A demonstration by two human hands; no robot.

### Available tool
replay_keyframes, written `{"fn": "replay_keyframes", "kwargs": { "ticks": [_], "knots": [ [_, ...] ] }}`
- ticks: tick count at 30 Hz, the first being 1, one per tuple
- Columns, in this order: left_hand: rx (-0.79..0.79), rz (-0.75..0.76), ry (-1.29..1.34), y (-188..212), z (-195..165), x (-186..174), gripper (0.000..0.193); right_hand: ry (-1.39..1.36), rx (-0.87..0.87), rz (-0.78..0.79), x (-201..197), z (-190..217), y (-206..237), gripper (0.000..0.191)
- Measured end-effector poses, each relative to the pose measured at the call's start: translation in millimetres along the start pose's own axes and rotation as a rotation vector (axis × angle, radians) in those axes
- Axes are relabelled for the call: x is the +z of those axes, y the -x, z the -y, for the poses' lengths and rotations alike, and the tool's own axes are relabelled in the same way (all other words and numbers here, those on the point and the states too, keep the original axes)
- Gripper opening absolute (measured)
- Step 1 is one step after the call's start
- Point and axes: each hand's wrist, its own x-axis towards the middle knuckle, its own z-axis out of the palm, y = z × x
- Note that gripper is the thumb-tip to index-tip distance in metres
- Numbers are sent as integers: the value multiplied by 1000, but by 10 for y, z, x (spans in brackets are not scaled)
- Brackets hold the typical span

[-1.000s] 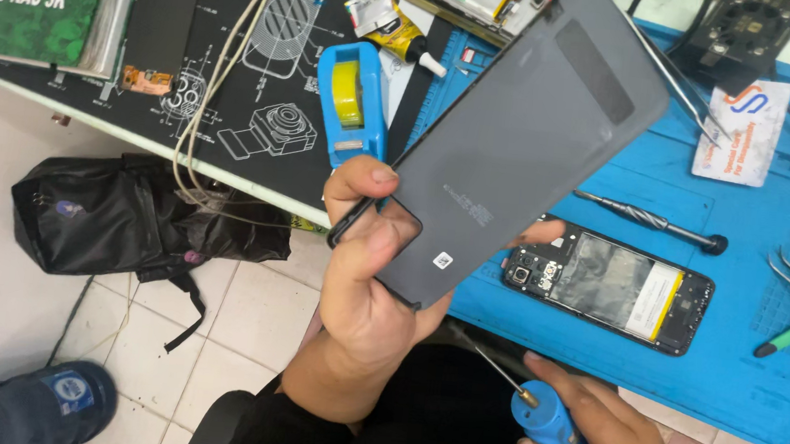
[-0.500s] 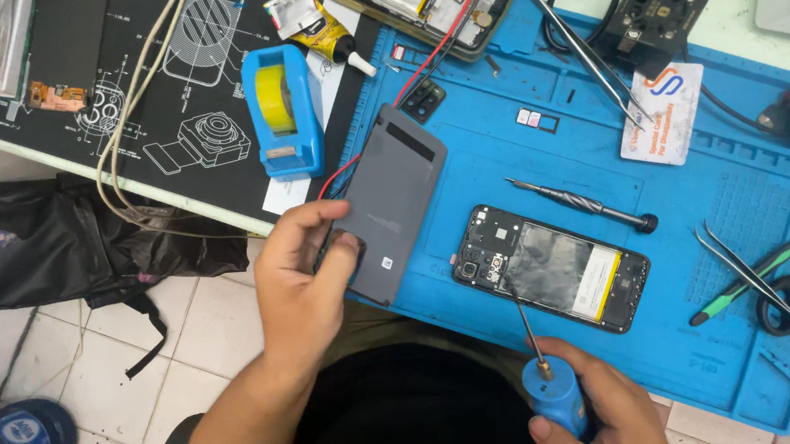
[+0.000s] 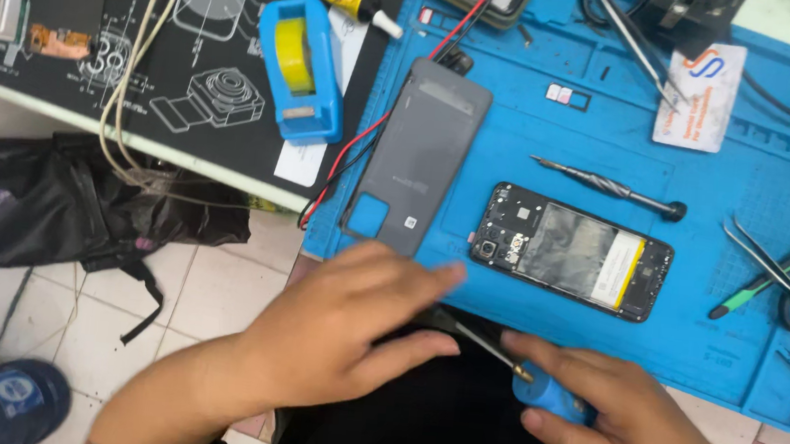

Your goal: The person applies adhesive to the edges of a disassembled smartphone chassis and then uses a screwdriver to scrape adhesive residue from a phone back cover. The phone remains open on the mat while the back cover is cleaned.

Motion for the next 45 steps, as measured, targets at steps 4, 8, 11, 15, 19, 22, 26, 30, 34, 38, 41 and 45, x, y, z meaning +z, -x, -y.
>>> {"fn": "replay_keyframes", "kwargs": {
  "ticks": [4, 8, 11, 15, 19, 22, 26, 30, 34, 38, 41, 45],
  "knots": [
    [10, 259, 101, 273, 49, 326, 17, 32, -13, 236, 127, 39, -73, 44],
    [-78, 422, 150, 608, 121, 668, 24, 194, 69, 368, 458, 30, -213, 30],
    [-66, 400, 209, 827, 183, 779, 24, 262, 19, 353, 597, -131, -190, 26],
    [-207, 435, 390, 1000, 149, 764, 21, 365, -145, 298, 840, -558, -72, 30],
    [-486, 130, 317, 1191, 464, 255, 15, 470, -30, 150, 777, -1231, 15, 29],
    [-992, -73, 166, 1536, 738, -341, 22, 431, 21, -22, 673, -1669, 70, 28],
    [-1016, -503, -223, 1862, 1254, -833, 20, 440, -67, -56, 688, -1885, -47, 29],
    [-1017, -694, -381, 1914, 2111, -1129, 18, 302, -131, -56, 616, -1736, -179, 29],
    [-1080, -668, -472, 1762, 2726, -1178, 16, 312, -109, -129, 567, -1536, -146, 29],
    [-1220, -589, -496, 1585, 2936, -1198, 19, 301, -69, -165, 558, -1510, -57, 29],
    [-1337, -459, -449, 1517, 3003, -1241, 29, 294, -53, -191, 517, -1591, -26, 29],
    [-1409, -374, -549, 1561, 3027, -1259, 28, 283, -50, -206, 494, -1743, -26, 29]
  ]
}}
